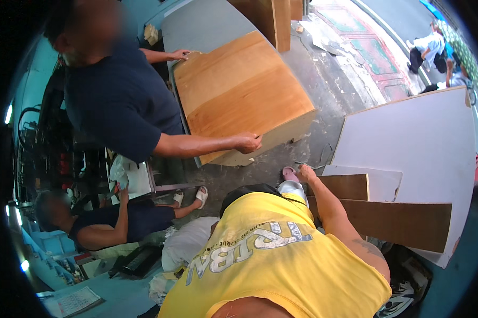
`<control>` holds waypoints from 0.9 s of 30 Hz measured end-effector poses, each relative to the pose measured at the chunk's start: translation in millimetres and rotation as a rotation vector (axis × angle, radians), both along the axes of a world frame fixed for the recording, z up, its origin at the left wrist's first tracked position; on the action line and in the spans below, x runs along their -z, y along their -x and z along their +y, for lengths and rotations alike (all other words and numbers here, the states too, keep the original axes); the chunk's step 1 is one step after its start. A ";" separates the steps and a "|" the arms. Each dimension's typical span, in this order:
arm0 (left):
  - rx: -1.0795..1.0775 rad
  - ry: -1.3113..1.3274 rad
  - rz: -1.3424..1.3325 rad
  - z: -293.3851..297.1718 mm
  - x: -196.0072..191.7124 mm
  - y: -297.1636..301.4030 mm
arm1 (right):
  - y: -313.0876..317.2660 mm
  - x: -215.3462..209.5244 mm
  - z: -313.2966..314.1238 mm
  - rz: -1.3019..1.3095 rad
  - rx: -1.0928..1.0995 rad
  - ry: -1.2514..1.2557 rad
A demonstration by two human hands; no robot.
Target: The person fits wooden boards and a grey sheet onto a wooden stand with others. They then measure and mark the sheet, align a long metal ruler, and hold down the sheet and ruler while cutting it with a utility knife.
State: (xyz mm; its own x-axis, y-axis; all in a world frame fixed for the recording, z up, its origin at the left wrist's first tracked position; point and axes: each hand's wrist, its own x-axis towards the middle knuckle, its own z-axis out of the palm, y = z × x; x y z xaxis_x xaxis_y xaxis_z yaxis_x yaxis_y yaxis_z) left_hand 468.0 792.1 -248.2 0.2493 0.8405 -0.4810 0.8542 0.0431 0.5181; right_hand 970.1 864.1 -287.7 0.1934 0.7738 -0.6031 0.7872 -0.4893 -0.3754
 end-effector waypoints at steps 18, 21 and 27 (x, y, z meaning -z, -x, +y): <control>-0.388 0.128 -0.109 54.6 -52.7 -90.7 | -83.6 45.7 15.8 0.178 -0.002 0.047; -0.412 0.182 -0.171 48.8 -42.5 -85.8 | -95.4 48.0 19.8 0.179 0.009 0.067; -0.420 0.242 -0.023 43.8 -41.2 -79.0 | -110.3 53.0 25.4 0.145 0.051 -0.009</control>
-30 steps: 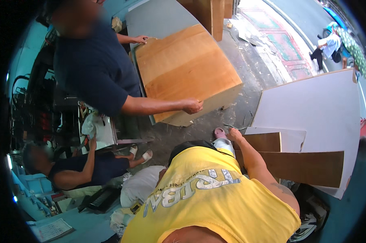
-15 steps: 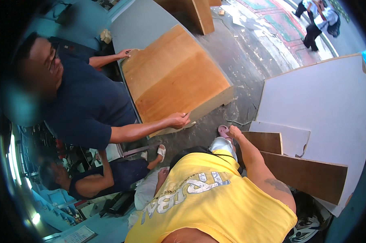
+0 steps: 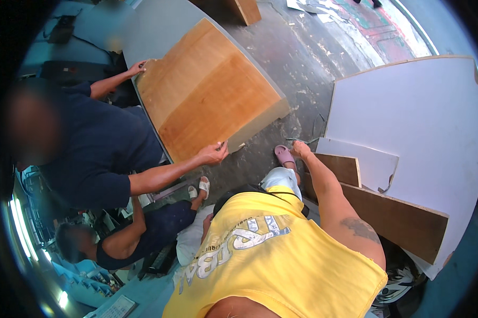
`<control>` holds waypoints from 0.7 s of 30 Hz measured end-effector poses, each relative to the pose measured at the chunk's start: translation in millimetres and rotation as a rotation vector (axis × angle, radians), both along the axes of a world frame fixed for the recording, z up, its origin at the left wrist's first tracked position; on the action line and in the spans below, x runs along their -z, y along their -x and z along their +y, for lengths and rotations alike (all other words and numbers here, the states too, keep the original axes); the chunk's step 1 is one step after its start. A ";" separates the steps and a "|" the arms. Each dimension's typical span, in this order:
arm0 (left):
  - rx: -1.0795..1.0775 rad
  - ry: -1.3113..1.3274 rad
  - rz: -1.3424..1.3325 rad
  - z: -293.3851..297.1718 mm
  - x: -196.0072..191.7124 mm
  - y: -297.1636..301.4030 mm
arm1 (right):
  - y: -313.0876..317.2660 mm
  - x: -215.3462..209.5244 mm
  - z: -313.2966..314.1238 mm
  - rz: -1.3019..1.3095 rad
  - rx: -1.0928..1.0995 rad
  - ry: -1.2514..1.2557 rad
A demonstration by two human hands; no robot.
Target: The person fits wooden boards and a grey sheet onto a wooden stand with others. They then measure and mark the sheet, align a long metal ruler, and hold down the sheet and ruler while cutting it with a utility knife.
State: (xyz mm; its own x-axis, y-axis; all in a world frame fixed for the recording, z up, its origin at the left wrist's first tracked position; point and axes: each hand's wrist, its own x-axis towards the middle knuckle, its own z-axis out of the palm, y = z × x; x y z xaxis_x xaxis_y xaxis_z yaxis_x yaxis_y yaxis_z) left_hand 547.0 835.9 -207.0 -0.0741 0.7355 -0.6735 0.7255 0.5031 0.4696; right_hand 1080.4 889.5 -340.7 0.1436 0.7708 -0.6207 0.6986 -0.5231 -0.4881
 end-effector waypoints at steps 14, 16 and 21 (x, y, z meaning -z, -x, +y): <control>0.079 -0.211 0.049 -5.8 -24.8 -26.4 | 15.3 11.2 8.3 0.016 -0.054 -0.011; -0.042 -0.114 0.024 -9.6 -26.5 -25.4 | 17.5 8.5 8.8 0.030 -0.071 0.021; -0.012 -0.184 0.114 -28.8 -24.4 -18.1 | 21.6 5.5 4.1 0.018 -0.088 0.022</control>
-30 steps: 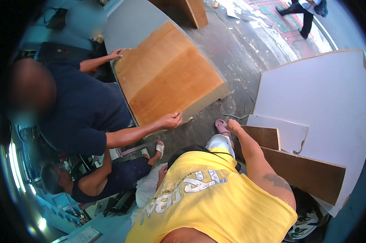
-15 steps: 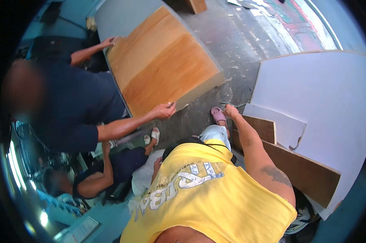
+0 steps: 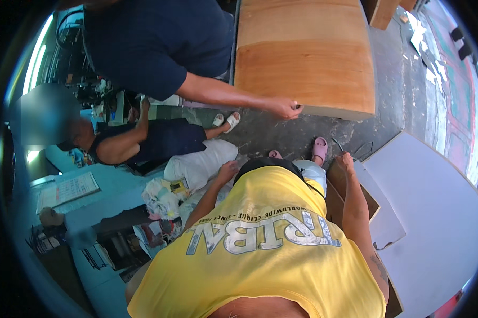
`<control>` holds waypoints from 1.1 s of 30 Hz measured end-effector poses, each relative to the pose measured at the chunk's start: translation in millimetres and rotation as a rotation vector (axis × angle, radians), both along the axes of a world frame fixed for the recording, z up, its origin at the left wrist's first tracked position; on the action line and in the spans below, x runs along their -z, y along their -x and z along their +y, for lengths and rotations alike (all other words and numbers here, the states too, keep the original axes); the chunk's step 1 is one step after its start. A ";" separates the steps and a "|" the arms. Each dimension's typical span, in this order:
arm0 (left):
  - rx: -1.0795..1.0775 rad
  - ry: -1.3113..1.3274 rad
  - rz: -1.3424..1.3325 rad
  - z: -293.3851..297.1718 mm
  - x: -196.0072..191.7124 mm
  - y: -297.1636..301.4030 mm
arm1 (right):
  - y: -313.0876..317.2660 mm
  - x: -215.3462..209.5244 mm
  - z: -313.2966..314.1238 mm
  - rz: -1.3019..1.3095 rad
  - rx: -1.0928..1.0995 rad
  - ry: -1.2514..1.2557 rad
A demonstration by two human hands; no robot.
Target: The person fits wooden boards and a grey sheet onto a wooden stand with others. They then measure and mark the sheet, align a long metal ruler, and hold down the sheet and ruler while cutting it with a utility knife.
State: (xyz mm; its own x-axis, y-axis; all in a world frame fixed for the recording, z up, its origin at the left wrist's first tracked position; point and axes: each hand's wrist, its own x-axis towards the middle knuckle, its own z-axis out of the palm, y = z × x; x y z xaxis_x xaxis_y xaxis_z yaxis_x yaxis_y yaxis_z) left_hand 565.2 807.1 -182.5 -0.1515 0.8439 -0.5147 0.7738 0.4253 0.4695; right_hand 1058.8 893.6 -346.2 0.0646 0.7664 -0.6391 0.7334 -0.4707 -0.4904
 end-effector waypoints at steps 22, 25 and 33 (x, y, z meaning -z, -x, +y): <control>0.664 -0.174 0.227 -110.4 126.6 156.2 | 126.7 -35.1 -66.2 -0.090 -0.139 -0.141; 0.760 -0.297 0.227 -135.7 151.7 168.1 | 139.1 -53.2 -81.8 -0.059 -0.047 -0.135; -0.184 0.049 -0.217 -143.7 136.8 174.6 | 159.0 -108.8 -96.0 -0.222 -0.119 -0.096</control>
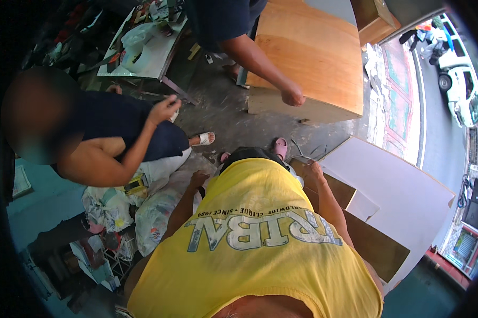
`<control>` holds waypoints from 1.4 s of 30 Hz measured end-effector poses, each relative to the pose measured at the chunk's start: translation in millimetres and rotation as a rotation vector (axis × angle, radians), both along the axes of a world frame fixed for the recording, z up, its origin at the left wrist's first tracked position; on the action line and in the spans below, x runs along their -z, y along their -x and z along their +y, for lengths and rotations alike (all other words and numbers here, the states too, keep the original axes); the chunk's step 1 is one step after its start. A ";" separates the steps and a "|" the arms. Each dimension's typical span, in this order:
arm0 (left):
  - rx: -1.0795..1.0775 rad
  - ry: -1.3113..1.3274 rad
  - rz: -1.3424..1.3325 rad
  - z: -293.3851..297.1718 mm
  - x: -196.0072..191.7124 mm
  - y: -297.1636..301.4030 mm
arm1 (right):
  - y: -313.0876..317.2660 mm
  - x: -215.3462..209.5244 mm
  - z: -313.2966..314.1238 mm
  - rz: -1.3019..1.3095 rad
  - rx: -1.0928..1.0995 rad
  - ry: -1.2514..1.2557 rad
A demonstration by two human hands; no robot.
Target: The person fits wooden boards and a grey sheet onto a wooden stand with others. They then measure and mark the sheet, align a long metal ruler, and hold down the sheet and ruler while cutting it with a utility knife.
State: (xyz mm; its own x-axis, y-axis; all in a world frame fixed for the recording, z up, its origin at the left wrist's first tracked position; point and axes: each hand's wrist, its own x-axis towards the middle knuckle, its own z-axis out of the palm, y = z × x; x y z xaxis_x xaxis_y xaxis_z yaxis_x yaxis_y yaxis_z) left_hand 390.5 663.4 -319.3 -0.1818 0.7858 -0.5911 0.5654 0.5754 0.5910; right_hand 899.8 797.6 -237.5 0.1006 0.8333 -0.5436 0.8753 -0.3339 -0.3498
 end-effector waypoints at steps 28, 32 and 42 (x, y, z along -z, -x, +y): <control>0.175 -0.036 -0.002 -30.8 7.9 45.8 | 31.3 -0.5 -66.3 0.050 0.035 0.046; 0.445 -0.255 0.139 -17.6 -3.3 18.1 | 26.7 5.4 -46.7 0.096 0.045 0.017; 0.446 -0.092 0.081 6.0 -65.4 -12.5 | 2.9 78.0 -90.2 0.061 0.031 0.007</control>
